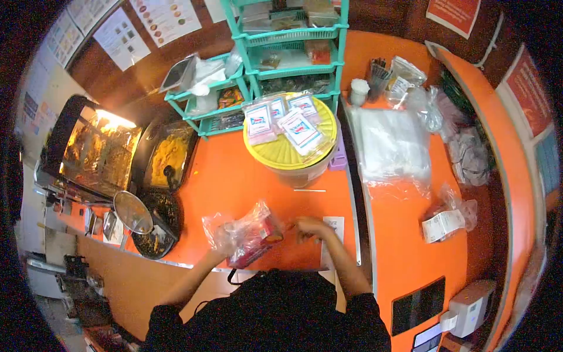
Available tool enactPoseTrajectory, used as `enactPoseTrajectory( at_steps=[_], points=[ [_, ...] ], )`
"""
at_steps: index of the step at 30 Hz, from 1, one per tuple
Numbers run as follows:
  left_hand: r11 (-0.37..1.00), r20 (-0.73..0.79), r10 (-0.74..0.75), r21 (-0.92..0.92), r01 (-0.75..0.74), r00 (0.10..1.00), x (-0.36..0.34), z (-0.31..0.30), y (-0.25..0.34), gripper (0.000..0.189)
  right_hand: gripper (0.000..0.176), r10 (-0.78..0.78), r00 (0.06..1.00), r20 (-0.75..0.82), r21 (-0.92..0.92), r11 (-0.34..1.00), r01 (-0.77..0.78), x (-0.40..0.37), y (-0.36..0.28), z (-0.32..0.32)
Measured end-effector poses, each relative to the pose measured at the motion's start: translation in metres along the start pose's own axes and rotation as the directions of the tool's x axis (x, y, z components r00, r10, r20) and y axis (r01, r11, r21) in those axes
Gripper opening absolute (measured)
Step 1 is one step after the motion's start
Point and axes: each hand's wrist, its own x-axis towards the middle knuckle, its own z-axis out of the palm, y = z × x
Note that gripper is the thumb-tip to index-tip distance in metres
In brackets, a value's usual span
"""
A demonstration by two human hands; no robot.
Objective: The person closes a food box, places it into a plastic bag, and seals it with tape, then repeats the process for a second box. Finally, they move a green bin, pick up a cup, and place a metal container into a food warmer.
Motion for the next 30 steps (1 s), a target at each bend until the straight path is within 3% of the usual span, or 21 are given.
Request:
enactPoseTrajectory(
  at_steps=[1, 2, 3, 4, 5, 7, 8, 10, 11, 12, 13, 14, 15, 16, 17, 18, 20, 21, 25, 28, 30],
  points=[
    [0.989, -0.519, 0.014, -0.121, -0.089, 0.855, 0.000, 0.041, 0.022, 0.018, 0.036, 0.123, 0.978, -0.167, 0.125, 0.987, -0.102, -0.041, -0.037, -0.028],
    [0.988, -0.517, 0.021, -0.118, -0.095, 0.856, 0.004, 0.033, 0.026, 0.018, 0.029, 0.063, 0.865, -0.498, 0.058, 0.998, -0.039, -0.069, -0.063, -0.053],
    [0.994, -0.284, -0.084, -0.085, 0.062, 0.955, 0.003, 0.018, 0.032, 0.020, 0.024, -0.050, 0.718, -0.695, -0.042, 0.999, 0.029, -0.073, -0.056, -0.106],
    [0.978, -0.045, -0.209, -0.011, 0.209, 0.977, 0.005, 0.008, 0.034, 0.022, 0.021, -0.174, 0.547, -0.819, -0.137, 0.985, 0.107, -0.076, -0.064, -0.151],
    [0.978, -0.050, -0.208, -0.003, 0.208, 0.977, 0.009, 0.018, 0.023, 0.022, 0.020, -0.330, 0.310, -0.892, -0.316, 0.944, 0.094, -0.090, -0.100, -0.176],
    [0.930, -0.241, -0.362, -0.021, 0.368, 0.901, 0.014, 0.070, -0.027, 0.021, 0.011, -0.700, -0.145, -0.699, -0.688, 0.714, -0.127, -0.078, -0.136, -0.257],
    [0.928, -0.254, -0.364, -0.018, 0.372, 0.896, 0.017, 0.097, -0.059, 0.021, 0.009, -0.785, -0.182, -0.592, -0.787, 0.612, -0.082, -0.073, -0.157, -0.289],
    [0.880, -0.401, -0.394, -0.423, 0.215, 0.827, 0.012, 0.139, -0.106, 0.035, 0.006, -0.834, -0.156, -0.529, -0.825, 0.549, -0.133, -0.052, -0.180, -0.345],
    [0.990, -0.454, -0.143, -0.050, 0.135, 0.879, 0.006, 0.097, -0.060, 0.033, 0.006, -0.873, -0.160, -0.460, -0.846, 0.486, -0.219, -0.042, -0.188, -0.364],
    [0.986, -0.465, -0.163, -0.055, 0.155, 0.870, 0.008, 0.090, -0.063, 0.033, 0.008, -0.908, -0.159, -0.388, -0.855, 0.419, -0.305, -0.034, -0.194, -0.375],
    [0.982, -0.302, -0.178, 0.003, 0.187, 0.937, 0.005, 0.086, -0.069, 0.034, 0.008, -0.914, -0.145, -0.379, -0.865, 0.406, -0.295, -0.031, -0.199, -0.379],
    [0.977, -0.125, -0.196, 0.059, 0.204, 0.973, 0.007, 0.078, -0.062, 0.037, 0.009, -0.844, -0.049, -0.535, -0.781, 0.515, -0.352, -0.031, -0.203, -0.384],
    [0.975, -0.128, -0.210, 0.044, 0.217, 0.969, 0.009, 0.075, -0.052, 0.037, 0.011, -0.738, 0.036, -0.674, -0.679, 0.599, -0.425, -0.031, -0.207, -0.388],
    [0.891, -0.100, -0.377, -0.312, 0.331, 0.921, 0.012, 0.047, -0.016, 0.040, 0.011, -0.744, 0.051, -0.666, -0.688, 0.587, -0.426, -0.030, -0.208, -0.393],
    [0.679, -0.014, -0.514, -0.618, 0.396, 0.858, 0.012, 0.034, 0.004, 0.044, 0.009, -0.739, 0.020, -0.674, -0.676, 0.605, -0.420, -0.029, -0.208, -0.398],
    [0.672, -0.012, -0.518, -0.625, 0.398, 0.855, 0.010, 0.039, -0.003, 0.044, 0.008, -0.732, -0.015, -0.682, -0.662, 0.625, -0.414, -0.030, -0.207, -0.403],
    [0.840, -0.140, -0.352, -0.484, 0.246, 0.926, 0.007, 0.043, -0.020, 0.038, 0.008, -0.748, 0.013, -0.663, -0.684, 0.600, -0.415, -0.029, -0.201, -0.418],
    [0.825, -0.062, -0.395, -0.463, 0.324, 0.917, 0.011, 0.041, -0.024, 0.042, 0.009, -0.760, 0.036, -0.649, -0.703, 0.581, -0.411, -0.029, -0.199, -0.425],
    [0.791, -0.042, -0.383, -0.531, 0.304, 0.923, 0.006, 0.039, -0.024, 0.044, 0.011, -0.827, -0.004, -0.562, -0.787, 0.536, -0.306, -0.041, -0.213, -0.430],
    [0.731, 0.040, -0.352, -0.612, 0.302, 0.935, 0.006, 0.044, -0.032, 0.047, 0.015, -0.858, 0.097, -0.504, -0.784, 0.408, -0.469, -0.059, -0.225, -0.425],
    [0.801, 0.009, -0.310, -0.536, 0.267, 0.951, 0.013, 0.044, -0.037, 0.049, 0.013, -0.949, 0.015, -0.315, -0.685, 0.216, -0.696, -0.080, -0.246, -0.391]
  ],
)
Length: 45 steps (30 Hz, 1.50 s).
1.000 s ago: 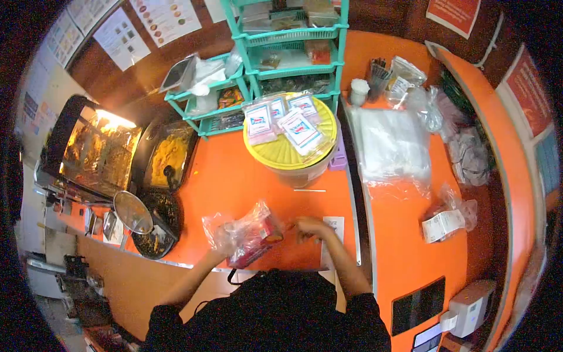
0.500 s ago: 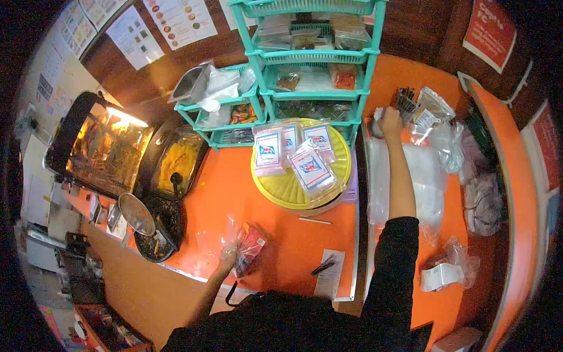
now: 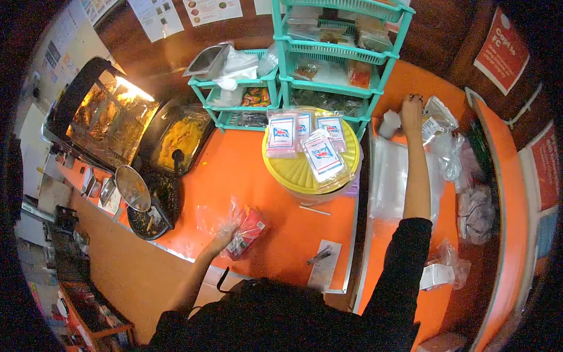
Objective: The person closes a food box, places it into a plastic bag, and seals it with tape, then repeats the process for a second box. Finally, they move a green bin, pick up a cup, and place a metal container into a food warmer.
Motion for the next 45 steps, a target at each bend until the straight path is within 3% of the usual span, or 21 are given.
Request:
enactPoseTrajectory(
  at_steps=[3, 5, 6, 7, 8, 9, 12, 14, 15, 17, 21, 24, 25, 27, 29, 30, 32, 37, 42, 44, 45],
  points=[
    [0.999, 0.060, -0.027, -0.042, 0.030, 0.998, -0.005, -0.009, 0.032, 0.050, 0.010, 0.016, 0.988, -0.153, 0.227, 0.974, 0.019, -0.005, -0.048, -0.098],
    [0.965, 0.183, -0.156, 0.238, 0.110, 0.971, -0.010, -0.022, 0.055, 0.049, 0.014, 0.002, 0.992, -0.129, 0.455, 0.889, 0.057, -0.035, -0.110, -0.169],
    [0.963, 0.186, -0.168, 0.239, 0.121, 0.968, -0.005, -0.018, 0.035, 0.049, 0.008, 0.016, 1.000, 0.024, 0.682, 0.731, -0.028, -0.063, -0.155, -0.212],
    [0.992, 0.137, 0.025, 0.122, -0.042, 0.990, 0.009, -0.011, 0.001, 0.046, 0.008, 0.021, 0.974, 0.224, 0.841, 0.501, -0.204, -0.100, -0.206, -0.248],
    [0.976, 0.070, 0.215, 0.015, -0.216, 0.974, 0.016, -0.008, -0.018, 0.044, 0.006, -0.099, 0.939, 0.328, 0.861, 0.439, -0.255, -0.142, -0.244, -0.254],
    [0.976, 0.079, 0.216, 0.018, -0.218, 0.973, 0.012, -0.013, -0.006, 0.044, 0.008, -0.233, 0.972, 0.018, 0.941, 0.332, 0.062, -0.184, -0.283, -0.249],
    [0.937, 0.126, 0.347, -0.011, -0.348, 0.930, 0.008, -0.023, 0.039, 0.037, 0.007, -0.359, 0.859, 0.366, 0.931, 0.141, -0.338, -0.287, -0.387, -0.232],
    [0.760, 0.064, 0.650, -0.012, -0.650, 0.758, 0.016, -0.023, 0.034, 0.032, 0.007, -0.193, 0.898, 0.396, 0.916, 0.149, -0.372, -0.334, -0.434, -0.202],
    [0.760, 0.073, 0.649, -0.014, -0.649, 0.758, 0.011, -0.030, 0.044, 0.032, 0.008, -0.027, 0.910, 0.413, 0.902, 0.150, -0.404, -0.346, -0.447, -0.198],
    [0.958, 0.484, 0.165, 0.127, -0.255, 0.860, -0.001, -0.051, 0.077, 0.045, 0.009, 0.017, 0.924, 0.383, 0.908, 0.177, -0.380, -0.349, -0.452, -0.208],
    [0.917, 0.494, 0.078, 0.305, -0.256, 0.866, 0.018, -0.045, 0.045, 0.037, 0.007, -0.075, 0.962, 0.263, 0.936, 0.264, -0.235, -0.354, -0.445, -0.219],
    [0.923, 0.326, 0.267, 0.184, -0.338, 0.907, 0.020, -0.043, 0.046, 0.018, 0.009, -0.224, 0.959, 0.171, 0.903, 0.426, -0.062, -0.359, -0.444, -0.214],
    [0.840, 0.288, 0.307, 0.367, -0.401, 0.907, 0.021, -0.040, 0.047, 0.015, 0.009, -0.218, 0.961, 0.169, 0.899, 0.434, -0.059, -0.357, -0.446, -0.217],
    [0.717, 0.265, 0.359, 0.536, -0.446, 0.895, 0.019, -0.034, 0.047, 0.012, 0.015, -0.125, 0.951, 0.284, 0.830, 0.528, -0.179, -0.356, -0.456, -0.224],
    [0.583, -0.037, 0.650, 0.665, -0.467, 0.759, 0.002, -0.034, 0.057, 0.022, 0.018, -0.095, 0.926, 0.365, 0.789, 0.560, -0.254, -0.356, -0.463, -0.229],
    [0.578, -0.023, 0.654, 0.661, -0.479, 0.756, -0.005, -0.033, 0.061, 0.022, 0.021, -0.071, 0.895, 0.440, 0.745, 0.585, -0.320, -0.356, -0.465, -0.231],
    [0.899, -0.164, 0.383, 0.292, -0.327, 0.909, -0.013, -0.024, 0.060, 0.018, 0.021, -0.015, 0.928, 0.374, 0.759, 0.579, -0.297, -0.359, -0.471, -0.233],
    [0.901, -0.228, 0.422, 0.211, -0.379, 0.877, -0.013, -0.014, 0.039, 0.015, 0.024, 0.045, 0.994, 0.103, 0.781, 0.615, -0.109, -0.367, -0.470, -0.236],
    [0.920, -0.417, 0.384, 0.104, -0.377, 0.824, -0.026, 0.000, 0.045, 0.016, 0.020, 0.248, 0.891, 0.381, 0.846, 0.296, -0.444, -0.365, -0.473, -0.231],
    [0.907, -0.454, 0.127, -0.307, -0.289, 0.882, -0.025, 0.005, 0.042, 0.016, 0.018, 0.320, 0.802, 0.505, 0.805, 0.161, -0.571, -0.361, -0.476, -0.230],
    [0.906, -0.449, 0.131, -0.308, -0.290, 0.884, -0.025, 0.005, 0.040, 0.016, 0.015, 0.325, 0.757, 0.567, 0.793, 0.033, -0.609, -0.358, -0.476, -0.228]
  ],
)
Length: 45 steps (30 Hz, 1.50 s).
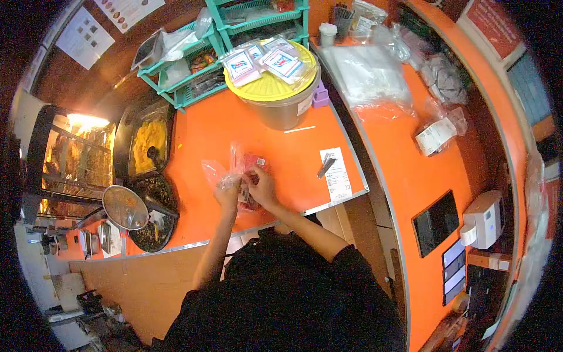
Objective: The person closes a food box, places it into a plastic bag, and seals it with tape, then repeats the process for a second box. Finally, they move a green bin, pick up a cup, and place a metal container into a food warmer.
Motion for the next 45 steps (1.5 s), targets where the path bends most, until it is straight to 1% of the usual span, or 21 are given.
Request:
enactPoseTrajectory(
  at_steps=[1, 2, 4, 5, 7, 8, 9, 10, 11, 14, 18, 19, 20, 24, 26, 29, 32, 38, 42, 44, 45],
  points=[
    [0.999, 0.047, -0.037, 0.006, 0.036, 0.998, -0.001, -0.002, 0.009, 0.015, 0.012, 0.075, 0.997, 0.008, 0.109, 0.991, -0.076, 0.004, 0.001, 0.000],
    [0.997, 0.092, -0.074, 0.014, 0.073, 0.993, -0.002, -0.003, 0.016, 0.013, 0.012, 0.074, 0.997, 0.005, 0.107, 0.991, -0.075, 0.009, 0.003, 0.000],
    [0.997, 0.133, -0.037, -0.065, 0.046, 0.990, -0.002, 0.000, 0.007, 0.013, 0.011, 0.027, 0.996, -0.079, -0.074, 0.997, -0.033, 0.021, 0.003, -0.003],
    [0.990, 0.171, 0.000, -0.139, 0.024, 0.985, -0.004, 0.000, 0.000, 0.014, 0.011, 0.030, 0.997, -0.076, -0.074, 0.997, -0.036, 0.023, 0.002, -0.008],
    [0.995, 0.192, -0.022, -0.087, 0.040, 0.981, 0.000, -0.007, -0.008, 0.013, 0.013, -0.090, 0.996, 0.027, -0.210, 0.973, 0.094, 0.029, -0.007, -0.023],
    [0.998, 0.209, -0.041, -0.043, 0.052, 0.977, 0.003, -0.007, -0.005, 0.013, 0.013, -0.096, 0.995, 0.024, -0.209, 0.973, 0.099, 0.027, -0.014, -0.029],
    [0.998, 0.207, -0.036, -0.047, 0.047, 0.978, 0.005, -0.005, -0.003, 0.013, 0.014, -0.006, 0.991, 0.134, -0.263, 0.964, 0.041, 0.018, -0.022, -0.034],
    [0.980, 0.205, -0.155, -0.091, 0.177, 0.966, 0.004, -0.006, 0.003, 0.014, 0.016, 0.092, 0.967, 0.238, -0.321, 0.947, -0.011, 0.008, -0.026, -0.037],
    [0.944, 0.205, -0.272, -0.135, 0.302, 0.940, 0.004, -0.007, 0.004, 0.015, 0.016, 0.088, 0.966, 0.243, -0.319, 0.948, -0.007, -0.001, -0.025, -0.035],
    [0.909, 0.198, -0.319, -0.214, 0.359, 0.927, 0.004, -0.006, -0.005, 0.015, 0.016, 0.019, 0.942, 0.336, -0.266, 0.961, 0.076, -0.008, -0.020, -0.026],
    [0.899, 0.223, -0.253, -0.307, 0.314, 0.941, 0.001, -0.005, -0.012, 0.015, 0.013, -0.041, 0.955, 0.293, -0.250, 0.961, 0.117, -0.005, -0.003, -0.022],
    [0.899, 0.218, -0.248, -0.311, 0.308, 0.944, 0.001, -0.006, -0.012, 0.015, 0.011, -0.010, 0.977, 0.213, -0.178, 0.983, 0.049, -0.003, -0.004, -0.020],
    [0.933, 0.223, -0.223, -0.231, 0.274, 0.949, -0.001, -0.008, -0.011, 0.015, 0.009, 0.031, 0.990, 0.135, -0.098, 0.995, -0.018, -0.003, -0.004, -0.018],
    [0.989, 0.291, -0.139, -0.013, 0.149, 0.946, 0.005, -0.016, -0.012, 0.015, 0.010, 0.077, 0.992, 0.097, -0.133, 0.989, -0.064, 0.002, -0.004, -0.012],
    [0.986, 0.298, -0.128, -0.063, 0.153, 0.946, 0.007, -0.014, -0.017, 0.013, 0.011, 0.089, 0.996, -0.015, -0.129, 0.988, -0.090, 0.004, -0.002, -0.009],
    [0.984, 0.287, -0.102, -0.112, 0.139, 0.952, 0.008, -0.012, -0.036, 0.012, 0.012, 0.059, 0.998, -0.030, -0.097, 0.993, -0.062, 0.012, 0.007, -0.012],
    [0.983, 0.269, -0.080, -0.136, 0.120, 0.960, 0.007, -0.011, -0.041, 0.011, 0.015, -0.035, 0.999, -0.004, -0.092, 0.995, 0.034, 0.013, 0.009, -0.014],
    [0.986, 0.252, -0.091, -0.111, 0.123, 0.963, 0.006, -0.009, -0.031, 0.011, 0.014, 0.071, 0.973, 0.220, -0.237, 0.971, -0.017, 0.016, 0.010, -0.020],
    [0.973, 0.264, -0.172, -0.107, 0.206, 0.949, 0.003, -0.010, -0.018, 0.016, 0.013, 0.145, 0.958, 0.246, -0.215, 0.972, -0.092, 0.024, 0.005, -0.024],
    [0.979, 0.298, -0.148, -0.092, 0.182, 0.943, 0.005, -0.013, -0.026, 0.017, 0.016, 0.062, 0.933, 0.354, -0.131, 0.991, -0.016, 0.029, 0.006, -0.027],
    [0.985, 0.320, -0.120, -0.082, 0.154, 0.940, 0.006, -0.014, -0.030, 0.018, 0.016, 0.072, 0.939, 0.336, -0.136, 0.990, -0.027, 0.031, 0.007, -0.029]
  ],
)
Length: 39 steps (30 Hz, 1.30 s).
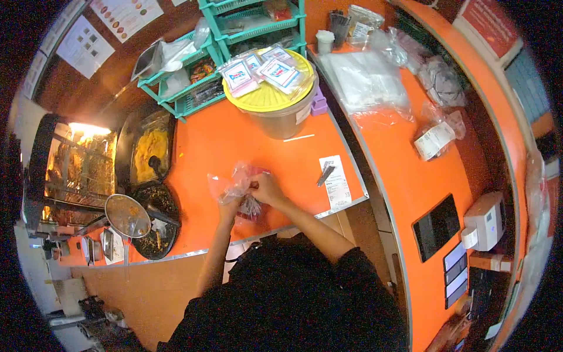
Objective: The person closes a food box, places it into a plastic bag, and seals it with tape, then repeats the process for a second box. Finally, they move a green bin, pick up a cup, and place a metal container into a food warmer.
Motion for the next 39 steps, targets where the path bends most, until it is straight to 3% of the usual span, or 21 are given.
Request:
enactPoseTrajectory(
  at_steps=[2, 4, 6, 7, 9, 13, 15, 16, 18, 22, 25, 28, 30, 31, 33, 34, 35, 36, 37, 38, 39],
  points=[
    [0.996, 0.033, -0.081, 0.043, 0.080, 0.996, -0.002, -0.003, 0.011, 0.018, 0.019, -0.176, 0.980, 0.089, -0.217, 0.957, 0.191, 0.000, -0.008, -0.008],
    [0.983, 0.059, -0.164, 0.093, 0.158, 0.985, -0.004, 0.000, 0.014, 0.019, 0.018, -0.082, 0.992, 0.096, -0.247, 0.963, 0.103, -0.001, 0.002, 0.000],
    [0.975, -0.004, 0.136, 0.179, -0.133, 0.991, -0.005, -0.003, 0.008, 0.020, 0.017, -0.279, 0.958, 0.070, -0.285, 0.915, 0.287, -0.002, 0.012, 0.007],
    [0.974, 0.003, 0.139, 0.181, -0.137, 0.990, -0.002, -0.010, 0.007, 0.020, 0.017, -0.280, 0.958, 0.063, -0.286, 0.915, 0.286, -0.002, 0.004, 0.001],
    [0.846, 0.153, 0.122, 0.500, -0.183, 0.981, 0.004, -0.022, 0.006, 0.023, 0.019, -0.186, 0.982, 0.045, -0.319, 0.929, 0.190, -0.004, -0.019, -0.018],
    [0.907, 0.234, 0.184, 0.335, -0.257, 0.955, 0.005, -0.020, 0.004, 0.029, 0.022, -0.236, 0.969, 0.073, -0.327, 0.912, 0.247, -0.006, 0.008, -0.012],
    [0.920, 0.129, 0.065, 0.377, -0.110, 0.990, -0.004, -0.006, 0.032, 0.016, 0.023, -0.313, 0.914, 0.259, -0.410, 0.821, 0.397, -0.007, 0.016, -0.017],
    [0.920, 0.127, 0.063, 0.377, -0.107, 0.990, -0.003, -0.005, 0.030, 0.016, 0.023, -0.311, 0.914, 0.261, -0.409, 0.822, 0.397, -0.004, 0.015, -0.018],
    [0.907, 0.166, 0.071, 0.399, -0.133, 0.984, 0.002, -0.005, 0.025, 0.015, 0.024, -0.328, 0.832, 0.447, -0.480, 0.697, 0.533, 0.004, 0.012, -0.018],
    [0.823, 0.160, 0.131, 0.533, -0.197, 0.978, 0.008, -0.012, 0.008, 0.026, 0.023, -0.500, 0.763, 0.409, -0.363, 0.678, 0.639, 0.010, -0.010, -0.024],
    [0.867, 0.168, 0.081, 0.475, -0.153, 0.982, 0.010, -0.014, 0.002, 0.026, 0.019, -0.460, 0.729, 0.506, -0.358, 0.657, 0.664, 0.016, -0.006, -0.024],
    [0.900, 0.173, 0.089, 0.409, -0.154, 0.981, 0.004, -0.012, 0.006, 0.028, 0.017, -0.577, 0.709, 0.404, -0.262, 0.670, 0.695, 0.012, -0.001, -0.022],
    [0.937, 0.135, 0.049, 0.338, -0.092, 0.990, 0.003, -0.014, 0.012, 0.027, 0.018, -0.531, 0.785, 0.318, -0.475, 0.627, 0.617, 0.004, 0.001, -0.028],
    [0.936, 0.133, 0.050, 0.340, -0.093, 0.990, 0.005, -0.014, 0.019, 0.027, 0.018, -0.533, 0.784, 0.318, -0.474, 0.627, 0.618, 0.002, 0.006, -0.033],
    [0.913, 0.028, 0.163, 0.374, -0.162, 0.986, 0.002, -0.013, 0.042, 0.028, 0.021, -0.374, 0.887, 0.270, -0.339, 0.826, 0.451, -0.012, 0.028, -0.047],
    [0.915, 0.030, 0.152, 0.374, -0.152, 0.988, 0.000, -0.010, 0.066, 0.028, 0.018, -0.358, 0.923, 0.142, -0.387, 0.838, 0.384, -0.022, 0.033, -0.067],
    [0.889, -0.153, 0.346, 0.369, -0.271, 0.926, 0.000, -0.004, 0.105, 0.032, 0.016, -0.338, 0.941, 0.012, -0.427, 0.849, 0.310, -0.035, 0.037, -0.093],
    [0.840, -0.327, 0.510, 0.387, -0.379, 0.795, 0.002, 0.003, 0.144, 0.037, 0.014, -0.223, 0.972, -0.069, -0.453, 0.876, 0.169, -0.050, 0.044, -0.121],
    [0.774, -0.482, 0.632, 0.429, -0.466, 0.606, 0.004, 0.010, 0.169, 0.042, 0.012, -0.106, 0.983, -0.148, -0.467, 0.884, 0.025, -0.066, 0.052, -0.148],
    [0.698, -0.393, 0.705, 0.529, -0.482, 0.590, 0.004, 0.020, 0.180, 0.044, 0.006, -0.082, 0.972, -0.222, -0.350, 0.937, -0.001, -0.079, 0.067, -0.168],
    [0.608, -0.296, 0.768, 0.616, -0.500, 0.568, 0.005, 0.038, 0.185, 0.046, 0.010, 0.003, 0.964, -0.267, -0.356, 0.929, -0.101, -0.088, 0.062, -0.187]
  ],
)
